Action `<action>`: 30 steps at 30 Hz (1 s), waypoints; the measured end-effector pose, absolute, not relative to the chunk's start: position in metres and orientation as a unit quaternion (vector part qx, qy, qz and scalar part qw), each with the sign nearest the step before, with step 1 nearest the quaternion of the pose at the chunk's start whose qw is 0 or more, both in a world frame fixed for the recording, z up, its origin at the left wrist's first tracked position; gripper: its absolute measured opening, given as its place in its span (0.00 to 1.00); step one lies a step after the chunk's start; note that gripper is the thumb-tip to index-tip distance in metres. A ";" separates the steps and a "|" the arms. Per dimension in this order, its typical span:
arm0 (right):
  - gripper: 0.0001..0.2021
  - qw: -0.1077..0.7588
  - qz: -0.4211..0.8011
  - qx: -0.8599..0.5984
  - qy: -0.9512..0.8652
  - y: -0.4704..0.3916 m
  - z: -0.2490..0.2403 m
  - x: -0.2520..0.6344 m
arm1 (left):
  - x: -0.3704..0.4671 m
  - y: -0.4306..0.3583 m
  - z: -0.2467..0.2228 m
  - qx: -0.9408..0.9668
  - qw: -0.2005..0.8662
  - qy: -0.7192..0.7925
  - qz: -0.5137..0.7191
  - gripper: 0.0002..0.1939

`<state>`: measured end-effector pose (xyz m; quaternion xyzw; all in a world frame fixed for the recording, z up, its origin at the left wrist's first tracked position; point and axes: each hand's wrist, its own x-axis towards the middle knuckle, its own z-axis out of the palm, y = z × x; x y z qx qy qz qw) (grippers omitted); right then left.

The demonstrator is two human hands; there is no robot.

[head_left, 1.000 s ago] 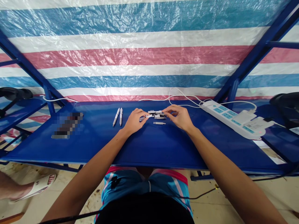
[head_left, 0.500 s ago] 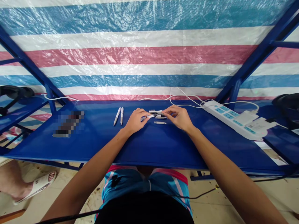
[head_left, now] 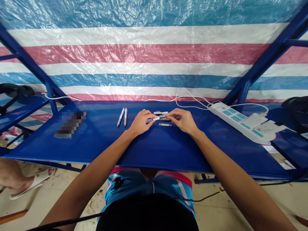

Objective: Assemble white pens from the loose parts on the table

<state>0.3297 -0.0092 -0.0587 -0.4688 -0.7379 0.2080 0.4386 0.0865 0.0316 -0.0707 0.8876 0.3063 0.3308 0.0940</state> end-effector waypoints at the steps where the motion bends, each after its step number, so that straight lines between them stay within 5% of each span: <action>1: 0.17 0.441 0.215 -0.467 -0.736 -0.009 -0.059 0.329 | 0.087 0.031 -0.071 0.888 0.095 0.305 0.331 0.10; 10: 0.24 0.477 0.244 -0.449 -0.715 -0.009 -0.059 0.326 | 0.087 0.031 -0.069 0.893 0.089 0.295 0.329 0.11; 18: 0.21 0.462 0.192 -0.497 -0.709 -0.012 -0.049 0.338 | 0.085 0.030 -0.068 0.874 0.099 0.323 0.349 0.09; 24: 0.09 0.301 0.142 -0.479 -0.812 -0.011 -0.051 0.337 | 0.083 0.033 -0.069 0.858 0.096 0.340 0.372 0.07; 30: 0.06 0.228 0.102 -0.444 -0.860 -0.011 -0.056 0.324 | 0.083 0.034 -0.068 0.847 0.087 0.355 0.385 0.06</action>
